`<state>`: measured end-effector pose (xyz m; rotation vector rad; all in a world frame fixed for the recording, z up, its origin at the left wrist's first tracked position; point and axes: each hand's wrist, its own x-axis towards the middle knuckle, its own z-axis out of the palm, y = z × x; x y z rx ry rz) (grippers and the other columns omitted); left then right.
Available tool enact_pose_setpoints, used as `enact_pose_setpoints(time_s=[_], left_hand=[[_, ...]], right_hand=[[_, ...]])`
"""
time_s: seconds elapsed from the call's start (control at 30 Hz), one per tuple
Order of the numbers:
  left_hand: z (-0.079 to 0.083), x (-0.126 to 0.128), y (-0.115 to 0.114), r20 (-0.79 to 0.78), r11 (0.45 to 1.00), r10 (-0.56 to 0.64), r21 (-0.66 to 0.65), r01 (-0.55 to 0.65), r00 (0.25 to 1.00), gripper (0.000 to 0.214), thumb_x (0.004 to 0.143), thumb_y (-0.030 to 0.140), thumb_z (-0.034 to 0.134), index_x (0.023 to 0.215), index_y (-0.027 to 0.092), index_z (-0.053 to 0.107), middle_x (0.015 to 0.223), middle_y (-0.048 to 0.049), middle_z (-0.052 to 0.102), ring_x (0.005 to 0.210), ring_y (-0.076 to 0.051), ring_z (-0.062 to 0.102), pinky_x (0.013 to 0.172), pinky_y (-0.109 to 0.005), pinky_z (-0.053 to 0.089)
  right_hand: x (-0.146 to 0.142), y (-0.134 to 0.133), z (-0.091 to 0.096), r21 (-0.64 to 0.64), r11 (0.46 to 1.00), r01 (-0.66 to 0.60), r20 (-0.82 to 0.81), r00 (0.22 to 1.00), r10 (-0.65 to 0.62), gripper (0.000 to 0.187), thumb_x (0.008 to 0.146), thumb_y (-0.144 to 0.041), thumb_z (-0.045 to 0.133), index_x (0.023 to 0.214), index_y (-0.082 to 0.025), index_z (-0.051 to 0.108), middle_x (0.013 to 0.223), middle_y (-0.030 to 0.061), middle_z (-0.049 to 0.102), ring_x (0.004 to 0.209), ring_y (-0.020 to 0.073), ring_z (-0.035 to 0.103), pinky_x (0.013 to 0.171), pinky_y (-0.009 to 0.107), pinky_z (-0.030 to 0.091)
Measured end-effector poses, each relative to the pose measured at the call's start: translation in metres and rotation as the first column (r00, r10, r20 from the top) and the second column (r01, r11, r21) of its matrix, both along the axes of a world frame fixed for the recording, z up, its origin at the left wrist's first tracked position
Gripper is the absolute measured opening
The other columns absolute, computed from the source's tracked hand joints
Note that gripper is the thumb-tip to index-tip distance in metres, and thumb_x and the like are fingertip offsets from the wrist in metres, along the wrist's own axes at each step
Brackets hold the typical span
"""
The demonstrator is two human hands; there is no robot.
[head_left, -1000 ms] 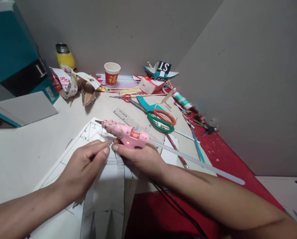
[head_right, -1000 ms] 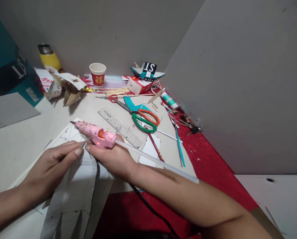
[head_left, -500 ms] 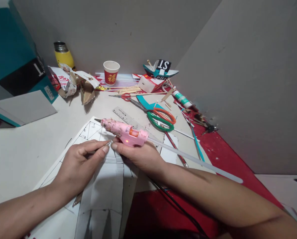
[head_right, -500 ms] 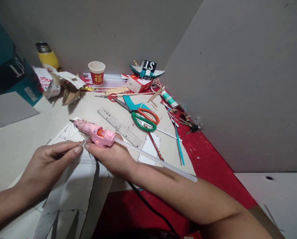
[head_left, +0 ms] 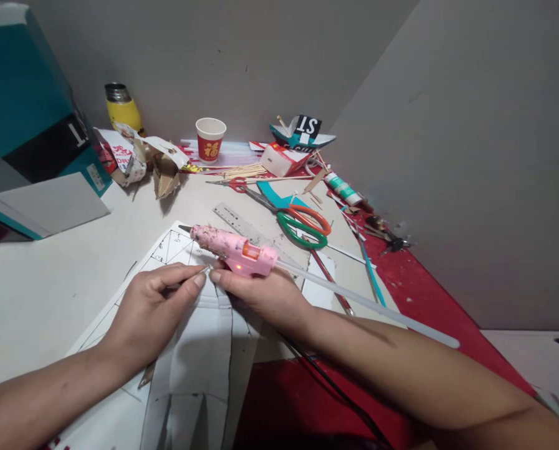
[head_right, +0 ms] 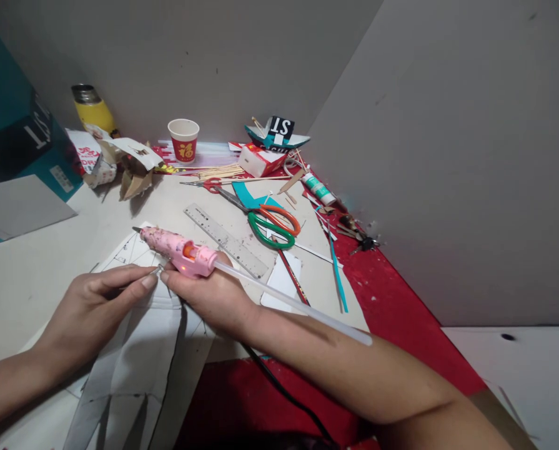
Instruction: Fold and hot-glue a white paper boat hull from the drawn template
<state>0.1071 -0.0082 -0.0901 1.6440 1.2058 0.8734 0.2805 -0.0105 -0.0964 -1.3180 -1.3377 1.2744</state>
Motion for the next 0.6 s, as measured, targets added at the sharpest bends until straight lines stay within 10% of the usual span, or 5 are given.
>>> enact_pose_setpoints(time_s=[0.37, 0.6], left_hand=[[-0.0012, 0.0005, 0.0013, -0.071, 0.999, 0.044, 0.027, -0.043, 0.997, 0.021, 0.085, 0.032, 0.064, 0.1, 0.026, 0.077, 0.095, -0.0004, 0.077, 0.083, -0.017, 0.068, 0.081, -0.026, 0.052], [0.0025, 0.0006, 0.0039, -0.037, 0.984, 0.171, -0.049, -0.173, 0.985, 0.022, 0.082, 0.033, 0.065, 0.096, 0.021, 0.077, 0.091, -0.0029, 0.078, 0.084, -0.02, 0.069, 0.076, -0.028, 0.053]], right_hand=[[0.0014, 0.0004, -0.0018, -0.012, 0.999, -0.036, 0.063, 0.997, 0.036, 0.022, 0.078, -0.029, 0.063, 0.097, -0.022, 0.072, 0.08, 0.0003, 0.069, 0.081, 0.0181, 0.064, 0.071, 0.029, 0.051], [0.0018, 0.0011, 0.0057, 0.138, 0.976, -0.167, 0.004, 0.986, 0.168, 0.051, 0.079, -0.011, 0.06, 0.126, -0.03, 0.062, 0.127, -0.0014, 0.064, 0.123, 0.0207, 0.055, 0.108, 0.037, 0.04]])
